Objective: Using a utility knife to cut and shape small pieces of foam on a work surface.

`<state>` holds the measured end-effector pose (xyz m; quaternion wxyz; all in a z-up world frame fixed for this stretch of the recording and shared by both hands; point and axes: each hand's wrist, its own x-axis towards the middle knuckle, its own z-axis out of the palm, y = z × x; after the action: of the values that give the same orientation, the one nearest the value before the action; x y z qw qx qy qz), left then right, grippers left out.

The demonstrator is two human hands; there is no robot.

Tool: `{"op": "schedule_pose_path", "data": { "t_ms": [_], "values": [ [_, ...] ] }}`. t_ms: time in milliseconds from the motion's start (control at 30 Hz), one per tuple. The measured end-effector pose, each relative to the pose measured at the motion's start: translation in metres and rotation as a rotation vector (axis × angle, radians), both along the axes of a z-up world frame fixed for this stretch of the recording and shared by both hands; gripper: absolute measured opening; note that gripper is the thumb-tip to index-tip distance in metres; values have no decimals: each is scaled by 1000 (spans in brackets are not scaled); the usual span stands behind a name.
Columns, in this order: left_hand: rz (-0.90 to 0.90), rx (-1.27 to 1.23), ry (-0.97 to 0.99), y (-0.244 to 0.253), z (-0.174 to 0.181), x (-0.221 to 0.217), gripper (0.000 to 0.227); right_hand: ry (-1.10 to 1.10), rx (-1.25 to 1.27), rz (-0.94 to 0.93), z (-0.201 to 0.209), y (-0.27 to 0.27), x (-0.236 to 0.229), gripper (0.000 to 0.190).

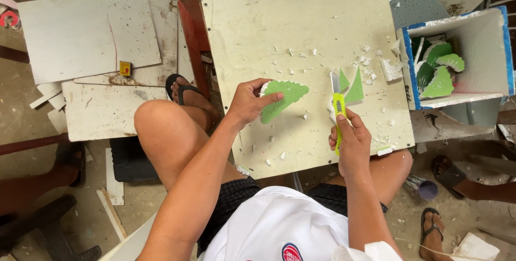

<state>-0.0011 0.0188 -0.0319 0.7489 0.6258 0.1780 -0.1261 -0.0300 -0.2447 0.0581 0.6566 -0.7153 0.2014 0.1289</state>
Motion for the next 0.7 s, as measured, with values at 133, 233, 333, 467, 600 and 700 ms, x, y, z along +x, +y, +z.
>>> {"op": "schedule_pose_path", "data": {
  "t_ms": [133, 233, 333, 467, 600, 700],
  "values": [
    [-17, -51, -1, -7, 29, 0, 47, 1, 181, -38, -2, 8, -3, 30],
    [-66, -75, 19, -9, 35, 1, 47, 12, 319, -35, -2, 22, 0, 22],
    [-150, -42, 54, -8, 29, 0, 47, 75, 301, -2, -3, 38, 2, 23],
    [-209, -19, 119, -4, 59, -6, 44, 95, 339, 11, -9, 47, 2, 28],
    [-249, 46, 152, 1, 66, -8, 51, 129, 309, 15, -10, 47, -1, 32],
    [-214, 110, 62, 1, 17, -3, 45, 151, 207, -1, -9, 40, -2, 32]
  ]
}}
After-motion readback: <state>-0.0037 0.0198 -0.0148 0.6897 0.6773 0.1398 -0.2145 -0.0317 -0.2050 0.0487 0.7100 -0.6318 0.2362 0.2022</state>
